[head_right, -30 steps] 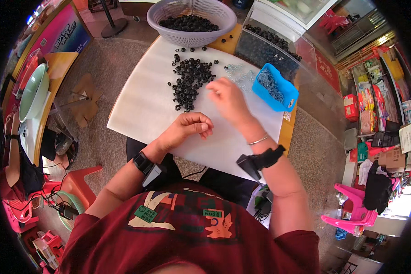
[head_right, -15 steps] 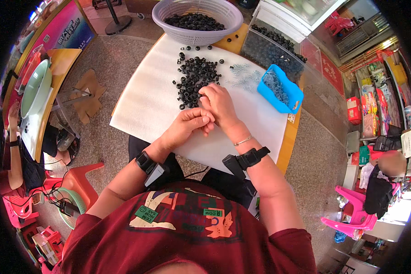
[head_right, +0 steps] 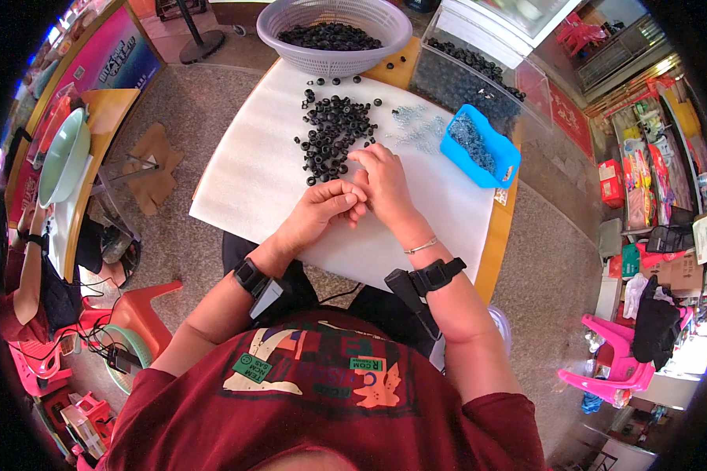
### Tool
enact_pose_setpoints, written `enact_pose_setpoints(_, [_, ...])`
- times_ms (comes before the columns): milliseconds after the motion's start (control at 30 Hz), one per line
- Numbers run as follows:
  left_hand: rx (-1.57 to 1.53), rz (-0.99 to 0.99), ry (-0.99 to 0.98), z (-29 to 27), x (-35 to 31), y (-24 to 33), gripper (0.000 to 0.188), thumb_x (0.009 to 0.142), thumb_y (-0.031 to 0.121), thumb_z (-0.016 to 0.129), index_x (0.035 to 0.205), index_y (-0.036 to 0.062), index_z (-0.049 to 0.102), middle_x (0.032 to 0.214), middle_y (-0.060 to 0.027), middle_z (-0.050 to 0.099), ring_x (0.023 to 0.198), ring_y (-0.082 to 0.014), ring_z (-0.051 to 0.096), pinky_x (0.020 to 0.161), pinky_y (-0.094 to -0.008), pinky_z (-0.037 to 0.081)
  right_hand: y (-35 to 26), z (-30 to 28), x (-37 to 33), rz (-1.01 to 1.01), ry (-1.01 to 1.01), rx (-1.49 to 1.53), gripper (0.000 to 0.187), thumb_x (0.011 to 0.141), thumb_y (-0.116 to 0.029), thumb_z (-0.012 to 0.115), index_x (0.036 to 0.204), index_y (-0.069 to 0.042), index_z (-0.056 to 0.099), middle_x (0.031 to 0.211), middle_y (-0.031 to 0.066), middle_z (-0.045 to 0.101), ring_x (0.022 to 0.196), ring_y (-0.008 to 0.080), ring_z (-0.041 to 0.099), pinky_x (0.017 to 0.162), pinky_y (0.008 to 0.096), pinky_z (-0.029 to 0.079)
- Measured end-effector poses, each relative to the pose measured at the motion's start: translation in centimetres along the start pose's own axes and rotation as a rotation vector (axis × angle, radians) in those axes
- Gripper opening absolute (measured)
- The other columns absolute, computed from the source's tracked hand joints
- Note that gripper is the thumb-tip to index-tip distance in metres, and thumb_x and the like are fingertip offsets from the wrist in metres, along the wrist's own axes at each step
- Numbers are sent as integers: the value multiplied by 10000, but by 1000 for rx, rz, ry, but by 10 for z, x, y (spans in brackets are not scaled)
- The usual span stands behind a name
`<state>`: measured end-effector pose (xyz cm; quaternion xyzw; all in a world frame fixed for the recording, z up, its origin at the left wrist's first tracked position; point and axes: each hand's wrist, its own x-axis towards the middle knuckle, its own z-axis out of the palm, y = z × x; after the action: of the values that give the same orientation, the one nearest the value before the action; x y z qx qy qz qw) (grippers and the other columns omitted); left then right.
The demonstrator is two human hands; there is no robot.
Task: Sort small black plastic components from a pile and place them into a small blue container.
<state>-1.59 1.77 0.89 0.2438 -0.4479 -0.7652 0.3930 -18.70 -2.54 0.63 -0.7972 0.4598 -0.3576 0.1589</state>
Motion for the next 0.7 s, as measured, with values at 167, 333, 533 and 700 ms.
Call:
enact_pose_setpoints(167, [73,4,-52,0,-1,-2,187,979,137,520,1044,-1,626,900,-40,634,806,-101,580,772,-250,490,-2,-5,2,-103,-65,13,195,789,-92,619,982,-78,643,929,95,580,877,303,563,776,407,434])
enact_pose_setpoints(333, [66,4,-36,1,0,-1,177,979,133,517,1039,3,622,900,-42,634,797,-101,580,764,-249,491,1,-1,5,-94,-37,79,187,787,-68,624,971,-67,654,867,99,598,828,292,575,725,396,468])
enact_pose_setpoints(533, [-124,28,79,-4,3,-8,153,976,126,520,1039,12,600,909,-47,628,778,-114,587,718,-263,497,-15,-11,-13,396,71,543,220,839,-41,628,1057,-33,650,957,64,674,845,93,603,727,256,502])
enact_pose_setpoints(700, [-180,90,138,0,5,-9,150,965,116,538,1063,14,587,909,-55,625,771,-120,594,701,-269,498,-53,-29,-30,330,117,506,200,837,-31,615,1035,-36,643,952,56,639,827,132,604,750,268,493])
